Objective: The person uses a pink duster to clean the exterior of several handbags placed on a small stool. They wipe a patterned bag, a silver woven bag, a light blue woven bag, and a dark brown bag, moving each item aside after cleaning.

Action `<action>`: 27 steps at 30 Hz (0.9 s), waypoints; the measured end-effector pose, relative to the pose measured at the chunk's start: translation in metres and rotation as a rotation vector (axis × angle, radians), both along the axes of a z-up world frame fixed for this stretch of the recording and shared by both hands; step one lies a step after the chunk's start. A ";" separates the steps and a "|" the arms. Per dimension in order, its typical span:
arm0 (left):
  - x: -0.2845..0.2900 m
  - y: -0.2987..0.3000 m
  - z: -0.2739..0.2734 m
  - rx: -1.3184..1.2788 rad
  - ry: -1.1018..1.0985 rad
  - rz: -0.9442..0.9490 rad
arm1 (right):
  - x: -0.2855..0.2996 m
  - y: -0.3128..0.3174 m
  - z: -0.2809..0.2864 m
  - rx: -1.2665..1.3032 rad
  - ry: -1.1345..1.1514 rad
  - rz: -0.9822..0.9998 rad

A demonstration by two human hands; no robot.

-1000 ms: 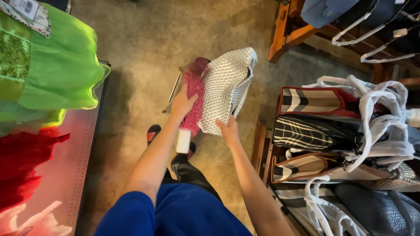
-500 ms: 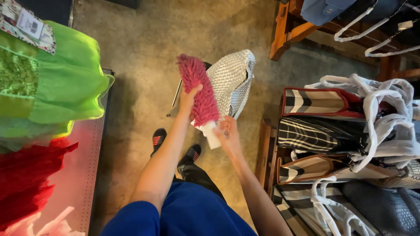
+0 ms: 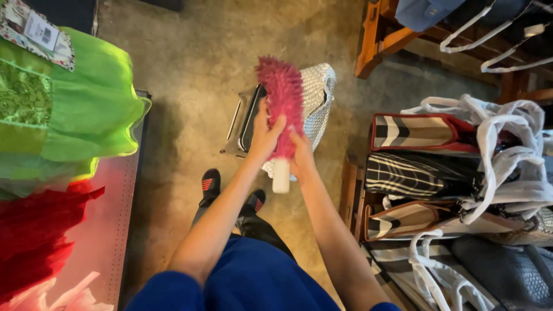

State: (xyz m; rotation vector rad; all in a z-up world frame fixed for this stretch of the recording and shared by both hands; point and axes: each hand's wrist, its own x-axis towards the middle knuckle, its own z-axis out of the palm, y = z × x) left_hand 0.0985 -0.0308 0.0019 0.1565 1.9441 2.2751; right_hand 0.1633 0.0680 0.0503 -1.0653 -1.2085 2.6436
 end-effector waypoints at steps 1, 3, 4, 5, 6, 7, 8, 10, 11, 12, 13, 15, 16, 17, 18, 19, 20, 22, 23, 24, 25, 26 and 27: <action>0.017 -0.009 0.008 0.003 0.005 0.003 | -0.005 0.007 -0.008 0.003 0.005 0.003; 0.043 -0.032 0.023 -0.403 0.177 0.071 | -0.025 0.016 -0.026 -0.393 0.084 -0.152; 0.049 -0.039 0.047 -0.406 0.179 0.073 | -0.028 0.015 -0.032 -0.397 0.086 -0.151; 0.055 -0.047 0.070 -0.262 -0.102 -0.036 | -0.032 0.014 -0.039 -0.373 0.055 -0.158; 0.059 -0.056 0.094 -0.109 -0.375 -0.148 | -0.038 0.012 -0.045 -0.351 0.027 -0.163; 0.062 -0.059 0.092 -0.114 -0.370 -0.143 | -0.041 0.007 -0.044 -0.356 0.031 -0.158; 0.067 -0.061 0.090 -0.168 -0.496 -0.206 | -0.043 0.001 -0.043 -0.351 0.076 -0.143; 0.070 -0.066 0.072 -0.219 -0.619 -0.261 | -0.046 -0.013 -0.037 -0.348 0.124 -0.118; 0.070 -0.068 0.055 -0.263 -0.427 -0.178 | -0.046 -0.021 -0.032 -0.246 0.130 -0.088; 0.073 -0.069 0.038 -0.305 -0.238 -0.099 | -0.042 -0.029 -0.027 -0.145 0.132 -0.061; 0.070 -0.072 0.043 -0.305 -0.241 -0.091 | -0.039 -0.032 -0.034 -0.146 0.131 -0.054; 0.065 -0.078 0.052 -0.217 -0.350 -0.055 | -0.033 -0.038 -0.049 -0.053 0.156 0.002; 0.066 -0.081 0.054 -0.216 -0.351 -0.050 | -0.032 -0.039 -0.045 -0.054 0.155 0.007; 0.067 -0.084 0.057 -0.136 -0.365 -0.074 | -0.032 -0.040 -0.042 -0.034 0.174 0.010; 0.065 -0.086 0.059 -0.056 -0.371 -0.100 | -0.035 -0.040 -0.039 -0.014 0.199 0.012; 0.065 -0.090 0.059 -0.055 -0.365 -0.096 | -0.042 -0.038 -0.023 -0.014 0.205 0.016; 0.073 -0.094 0.059 -0.064 -0.378 -0.166 | -0.041 -0.036 -0.008 -0.208 0.138 -0.002; 0.079 -0.099 0.063 -0.073 -0.390 -0.236 | -0.043 -0.033 -0.001 -0.402 0.070 -0.022; 0.078 -0.101 0.068 -0.132 -0.369 -0.252 | -0.045 -0.032 -0.007 -0.389 0.058 0.045; 0.076 -0.102 0.073 -0.192 -0.346 -0.268 | -0.049 -0.031 -0.014 -0.376 0.049 0.112; 0.072 -0.102 0.078 -0.194 -0.344 -0.270 | -0.048 -0.035 -0.026 -0.377 0.051 0.111; 0.073 -0.100 0.084 -0.189 -0.384 -0.206 | -0.042 -0.038 -0.037 -0.387 0.072 0.149; 0.074 -0.098 0.089 -0.184 -0.423 -0.143 | -0.036 -0.040 -0.049 -0.398 0.093 0.187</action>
